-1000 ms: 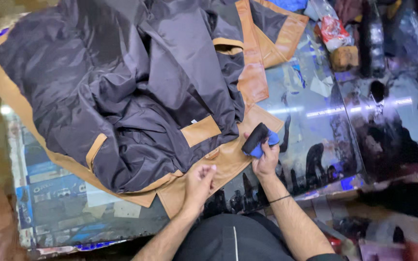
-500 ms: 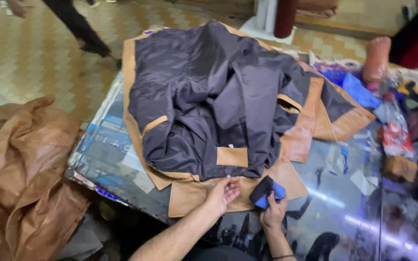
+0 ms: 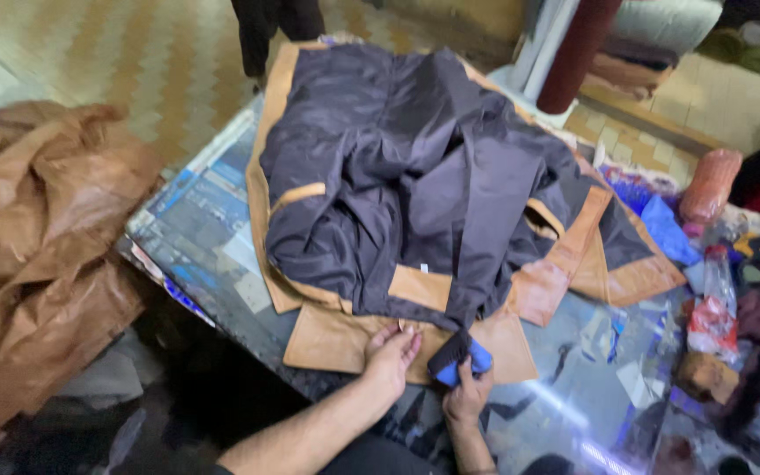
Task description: The person lays a tan leather jacket lining-down on a glass work table and rubs a blue abrasive sponge along the leather seams and edges, working section by section around the jacket while holding the fabric flat with the other hand.
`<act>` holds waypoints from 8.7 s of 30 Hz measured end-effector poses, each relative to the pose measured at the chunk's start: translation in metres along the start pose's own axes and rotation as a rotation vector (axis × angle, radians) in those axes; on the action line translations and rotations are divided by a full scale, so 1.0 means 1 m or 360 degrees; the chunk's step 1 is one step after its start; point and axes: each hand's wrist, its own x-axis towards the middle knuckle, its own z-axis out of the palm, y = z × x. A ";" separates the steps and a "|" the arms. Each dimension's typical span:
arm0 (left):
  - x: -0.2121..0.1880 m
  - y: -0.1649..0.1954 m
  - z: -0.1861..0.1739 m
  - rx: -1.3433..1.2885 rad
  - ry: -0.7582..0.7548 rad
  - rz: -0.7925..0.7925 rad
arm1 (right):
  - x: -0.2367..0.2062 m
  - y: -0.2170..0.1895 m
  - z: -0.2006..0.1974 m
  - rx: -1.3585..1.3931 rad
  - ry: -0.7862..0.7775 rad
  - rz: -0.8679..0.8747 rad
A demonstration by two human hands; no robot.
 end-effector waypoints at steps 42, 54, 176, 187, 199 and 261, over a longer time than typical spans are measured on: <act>-0.014 0.017 -0.031 0.0172 -0.1123 -0.0750 | -0.057 -0.086 0.070 -0.2199 -0.0181 -0.0998; -0.018 0.042 -0.024 0.0249 -0.1337 -0.0932 | -0.059 -0.096 0.107 -0.2581 -0.0081 -0.0815; -0.039 -0.029 0.057 0.3210 -0.2464 0.1621 | -0.073 -0.311 -0.246 -0.3150 0.1903 -0.0190; -0.039 -0.031 0.054 0.3159 -0.2405 0.1716 | -0.077 -0.316 -0.250 -0.3010 0.1757 -0.0195; -0.036 -0.029 0.056 0.3096 -0.2442 0.1618 | -0.081 -0.359 -0.245 -0.3382 0.1342 0.0003; -0.017 0.143 -0.146 0.1575 0.0023 0.0777 | 0.103 -0.039 -0.050 0.0408 0.0560 -0.0420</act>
